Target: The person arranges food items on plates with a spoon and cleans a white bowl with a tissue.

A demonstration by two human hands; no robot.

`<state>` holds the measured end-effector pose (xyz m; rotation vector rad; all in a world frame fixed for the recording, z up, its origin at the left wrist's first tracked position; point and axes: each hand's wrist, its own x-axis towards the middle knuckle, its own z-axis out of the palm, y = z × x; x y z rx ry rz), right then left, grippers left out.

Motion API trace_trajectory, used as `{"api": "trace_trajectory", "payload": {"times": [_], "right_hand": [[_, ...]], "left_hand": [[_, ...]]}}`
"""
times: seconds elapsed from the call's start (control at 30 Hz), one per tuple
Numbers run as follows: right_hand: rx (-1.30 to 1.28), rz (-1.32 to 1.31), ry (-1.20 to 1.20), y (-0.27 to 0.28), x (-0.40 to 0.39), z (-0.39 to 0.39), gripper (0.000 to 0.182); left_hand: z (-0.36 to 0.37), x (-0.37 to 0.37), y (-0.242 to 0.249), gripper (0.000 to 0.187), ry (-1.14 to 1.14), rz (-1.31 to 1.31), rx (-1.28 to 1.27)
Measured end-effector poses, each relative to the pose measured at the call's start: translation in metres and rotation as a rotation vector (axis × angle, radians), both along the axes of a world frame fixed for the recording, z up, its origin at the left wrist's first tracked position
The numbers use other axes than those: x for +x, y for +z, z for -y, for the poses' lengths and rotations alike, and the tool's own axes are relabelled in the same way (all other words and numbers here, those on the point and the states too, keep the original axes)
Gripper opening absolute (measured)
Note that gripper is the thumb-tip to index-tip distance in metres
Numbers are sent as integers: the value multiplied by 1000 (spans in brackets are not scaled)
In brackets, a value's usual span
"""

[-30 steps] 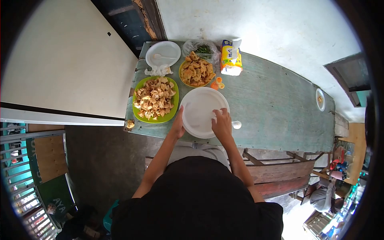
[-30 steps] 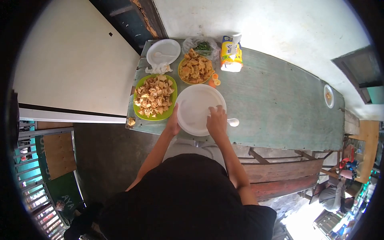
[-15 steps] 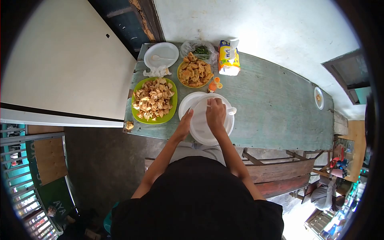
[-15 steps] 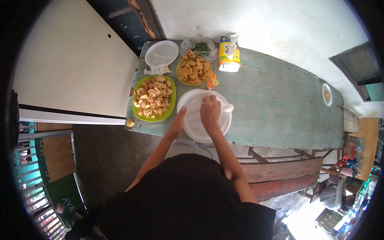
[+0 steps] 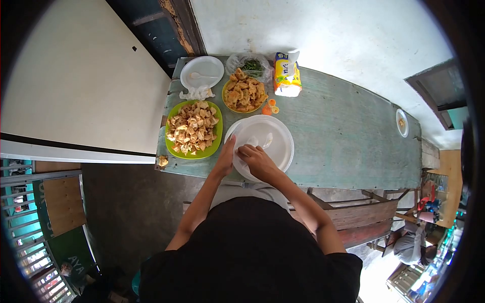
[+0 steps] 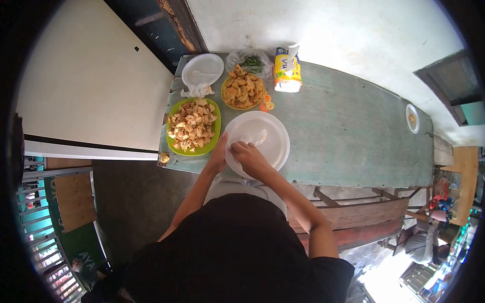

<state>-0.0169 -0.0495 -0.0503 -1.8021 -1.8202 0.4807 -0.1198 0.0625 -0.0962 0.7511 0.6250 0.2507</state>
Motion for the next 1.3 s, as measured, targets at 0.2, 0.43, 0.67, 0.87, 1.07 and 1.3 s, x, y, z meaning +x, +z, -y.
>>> {"api": "trace_trajectory", "payload": {"times": [0.2,0.43,0.67,0.87,1.07,1.3], "right_hand": [[-34,104,156,14,8,21,26],[-364,255,175,28,20,44,19],[46,209,-517,28,46,11,36],[78,177,-475,-4,8,0,42],[-27,127,-200,5,-21,28,42],[-42,-72,-271,30,18,30,38]], "left_hand": [[5,3,-9,51,43,34,3],[-5,1,-11,54,60,40,27],[-3,2,3,51,19,-7,73],[0,2,-1,50,43,62,207],[-1,-3,-7,50,164,52,81],[-6,-11,-8,52,116,5,57]]}}
